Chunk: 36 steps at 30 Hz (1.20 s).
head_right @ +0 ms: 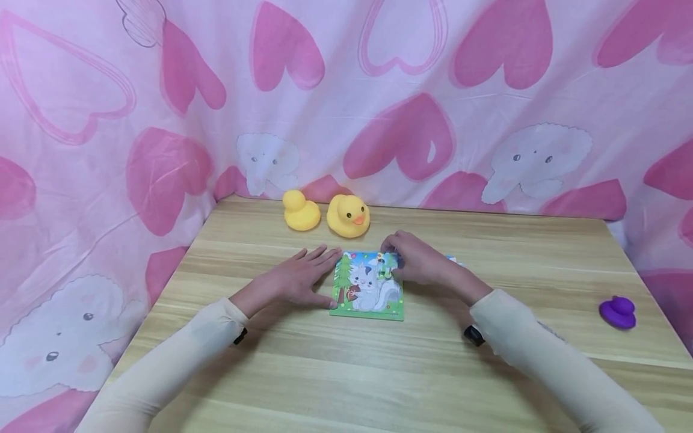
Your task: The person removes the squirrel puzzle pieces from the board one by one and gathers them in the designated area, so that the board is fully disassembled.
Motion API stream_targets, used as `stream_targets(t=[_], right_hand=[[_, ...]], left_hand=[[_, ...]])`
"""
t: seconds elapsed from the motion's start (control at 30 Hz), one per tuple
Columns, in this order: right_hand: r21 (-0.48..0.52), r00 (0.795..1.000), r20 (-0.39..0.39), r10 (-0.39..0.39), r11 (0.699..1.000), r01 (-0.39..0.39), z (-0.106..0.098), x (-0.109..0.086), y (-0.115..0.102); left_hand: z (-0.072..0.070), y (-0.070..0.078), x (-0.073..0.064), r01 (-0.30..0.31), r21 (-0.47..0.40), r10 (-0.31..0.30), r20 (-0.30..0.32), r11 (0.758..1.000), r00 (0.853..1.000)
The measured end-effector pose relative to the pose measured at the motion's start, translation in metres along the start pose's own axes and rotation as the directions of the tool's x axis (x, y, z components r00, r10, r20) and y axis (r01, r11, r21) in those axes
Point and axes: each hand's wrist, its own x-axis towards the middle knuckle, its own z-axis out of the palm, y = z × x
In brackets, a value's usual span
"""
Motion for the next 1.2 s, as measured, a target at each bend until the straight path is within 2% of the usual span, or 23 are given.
stream_targets(t=[0.3,0.5,0.7,0.9,1.2], right_hand=[[0.075,0.989,-0.135,0.057,0.996,-0.047,-0.023,-0.031,0.030],[0.047,0.978,-0.179,0.103,0.994,-0.096,-0.039,-0.057,0.061],[0.007,0.972,-0.208,0.105,0.994,-0.106,-0.049,-0.082,0.087],[0.002,0.978,-0.178,0.110,0.994,-0.112,-0.052,-0.100,0.105],[0.004,0.988,-0.052,0.147,0.989,-0.147,-0.052,-0.109,0.113]], left_hand=[[0.000,-0.002,0.000,0.006,-0.002,-0.006,0.005,1.000,1.000],[-0.001,-0.001,-0.001,0.003,0.000,-0.003,0.000,1.000,1.000],[-0.002,0.000,-0.003,0.002,-0.001,-0.002,0.008,1.000,1.000],[-0.003,0.001,-0.003,0.002,0.002,-0.002,0.007,1.000,1.000],[-0.001,0.001,0.000,-0.002,0.009,0.002,0.004,1.000,1.000]])
